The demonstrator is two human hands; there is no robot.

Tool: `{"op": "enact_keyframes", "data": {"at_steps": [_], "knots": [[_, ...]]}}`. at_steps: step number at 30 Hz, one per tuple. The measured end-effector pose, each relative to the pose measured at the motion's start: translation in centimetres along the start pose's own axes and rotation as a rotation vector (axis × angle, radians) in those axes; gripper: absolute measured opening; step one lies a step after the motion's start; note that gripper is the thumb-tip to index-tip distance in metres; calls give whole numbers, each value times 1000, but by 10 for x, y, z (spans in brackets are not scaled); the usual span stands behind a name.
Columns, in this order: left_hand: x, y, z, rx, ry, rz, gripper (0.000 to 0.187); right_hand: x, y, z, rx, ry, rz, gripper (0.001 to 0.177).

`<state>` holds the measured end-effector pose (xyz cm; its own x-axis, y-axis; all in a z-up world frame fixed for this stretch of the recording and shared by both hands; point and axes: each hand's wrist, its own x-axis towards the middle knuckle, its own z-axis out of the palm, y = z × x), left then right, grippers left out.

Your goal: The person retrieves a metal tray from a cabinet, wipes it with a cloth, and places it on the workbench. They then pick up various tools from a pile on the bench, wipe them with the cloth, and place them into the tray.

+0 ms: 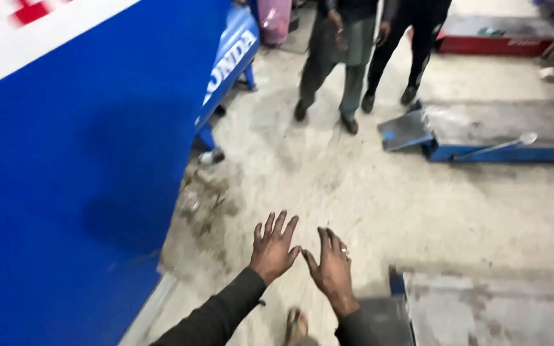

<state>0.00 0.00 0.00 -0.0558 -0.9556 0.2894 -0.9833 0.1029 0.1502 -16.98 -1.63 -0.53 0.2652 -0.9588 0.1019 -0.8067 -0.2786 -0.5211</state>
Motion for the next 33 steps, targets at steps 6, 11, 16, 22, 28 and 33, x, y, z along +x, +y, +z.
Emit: {"op": "enact_keyframes", "data": {"at_steps": [6, 11, 16, 22, 28, 33], "knots": [[197, -36, 32, -62, -85, -2, 72, 200, 37, -12, -18, -34, 61, 71], [359, -80, 86, -49, -98, 38, 74, 365, 70, -16, 9, -33, 128, 72], [542, -116, 143, 9, 9, 96, 81, 544, 123, -4, -49, 127, 104, 71], [729, -126, 167, -95, -136, 173, 74, 709, 153, -40, -13, 40, 322, 70], [921, -111, 243, -105, -191, 222, 72, 873, 254, -68, -5, 118, 393, 70], [1096, -72, 305, -152, -172, 221, 74, 1006, 368, -96, -51, 181, 437, 71]]}}
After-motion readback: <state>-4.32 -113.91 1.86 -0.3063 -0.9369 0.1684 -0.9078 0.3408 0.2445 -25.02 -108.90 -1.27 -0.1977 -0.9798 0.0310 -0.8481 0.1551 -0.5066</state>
